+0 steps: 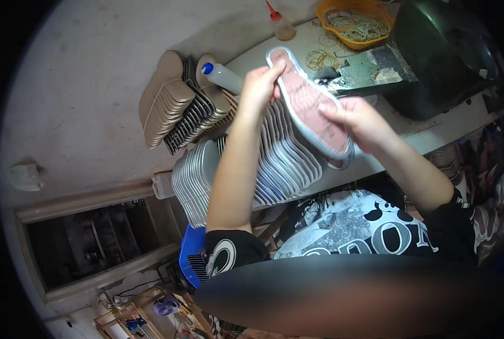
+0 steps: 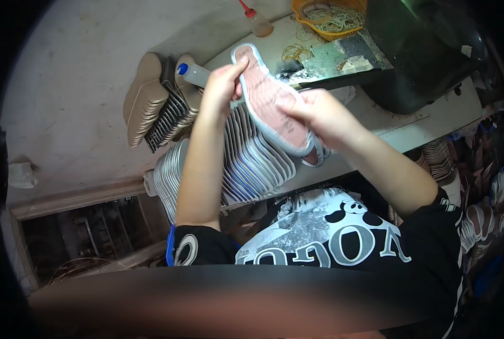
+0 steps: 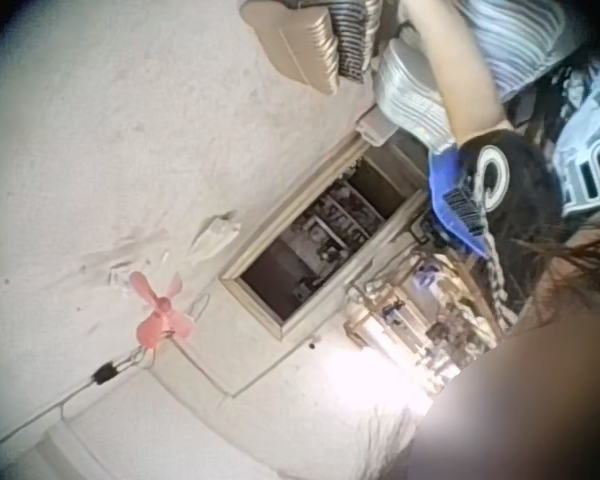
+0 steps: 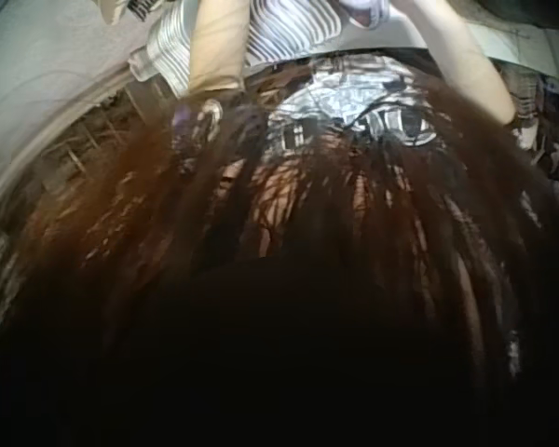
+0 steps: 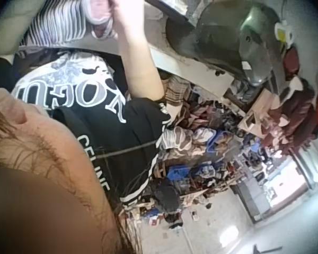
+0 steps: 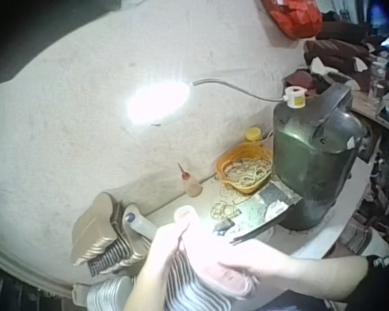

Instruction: The person is manufacturing shoes by assembling various components including soles and straps.

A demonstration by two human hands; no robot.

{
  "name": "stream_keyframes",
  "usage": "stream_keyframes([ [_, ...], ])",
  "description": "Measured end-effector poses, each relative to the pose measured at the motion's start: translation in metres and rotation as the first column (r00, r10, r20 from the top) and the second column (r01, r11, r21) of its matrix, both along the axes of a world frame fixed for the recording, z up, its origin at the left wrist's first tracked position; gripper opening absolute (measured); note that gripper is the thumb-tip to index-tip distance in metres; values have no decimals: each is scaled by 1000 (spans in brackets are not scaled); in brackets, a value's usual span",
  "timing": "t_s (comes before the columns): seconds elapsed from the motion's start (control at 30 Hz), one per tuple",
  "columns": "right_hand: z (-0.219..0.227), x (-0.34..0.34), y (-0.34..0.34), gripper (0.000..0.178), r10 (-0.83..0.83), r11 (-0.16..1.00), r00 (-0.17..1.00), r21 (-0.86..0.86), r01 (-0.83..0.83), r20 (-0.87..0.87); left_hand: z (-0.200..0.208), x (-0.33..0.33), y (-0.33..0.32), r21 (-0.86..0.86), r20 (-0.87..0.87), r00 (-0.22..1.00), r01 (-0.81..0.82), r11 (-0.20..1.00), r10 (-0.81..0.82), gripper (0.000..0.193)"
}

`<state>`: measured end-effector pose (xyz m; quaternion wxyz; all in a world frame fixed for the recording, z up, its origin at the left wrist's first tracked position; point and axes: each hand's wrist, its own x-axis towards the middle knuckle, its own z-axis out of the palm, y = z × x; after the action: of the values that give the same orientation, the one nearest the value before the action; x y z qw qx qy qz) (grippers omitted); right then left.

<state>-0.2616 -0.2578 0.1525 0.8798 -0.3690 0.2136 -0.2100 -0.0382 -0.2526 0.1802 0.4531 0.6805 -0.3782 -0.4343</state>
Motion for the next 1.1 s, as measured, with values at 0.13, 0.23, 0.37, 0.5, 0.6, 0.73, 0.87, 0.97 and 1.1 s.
stream_keyframes([
  [0.13, 14, -16, 37, 24, 102, 954, 972, -255, -155, -210, -19, -35, 57, -260, -596, 796, -316, 912, 106, 28],
  [0.23, 18, -32, 53, 22, 168, 956, 972, -213, -201, -163, -25, -49, 102, -193, -762, 646, -156, 969, -48, 43],
  [0.37, 23, -34, 56, 23, -26, 910, 981, -411, -57, -193, -24, -71, 124, -246, -693, 718, -159, 956, -59, 40],
  [0.5, 32, -27, 50, 16, -407, 301, 912, -950, 87, -45, -16, -89, 132, -286, -403, 915, -134, 949, 7, 37],
  [0.6, 39, -22, 50, 14, -415, -72, 910, -997, -15, 16, -16, -97, 132, -333, -251, 968, -116, 936, 31, 39],
  [0.73, 47, -25, 47, 8, -412, -298, 885, -886, -356, -217, -11, -102, 135, -343, -64, 997, -57, 938, 37, 37],
  [0.87, 48, -20, 42, 7, -364, -378, 878, -812, -445, -312, -9, -111, 130, -412, 107, 982, -99, 906, 156, 38],
  [0.97, 50, -12, 33, 16, -350, -446, 925, -842, -303, -147, -10, -111, 130, -429, 82, 985, -102, 898, 151, 31],
  [1.1, 62, -18, 16, 10, -429, -184, 901, -970, -162, -69, -13, -102, 136, -366, -124, 983, -174, 914, 137, 26],
])
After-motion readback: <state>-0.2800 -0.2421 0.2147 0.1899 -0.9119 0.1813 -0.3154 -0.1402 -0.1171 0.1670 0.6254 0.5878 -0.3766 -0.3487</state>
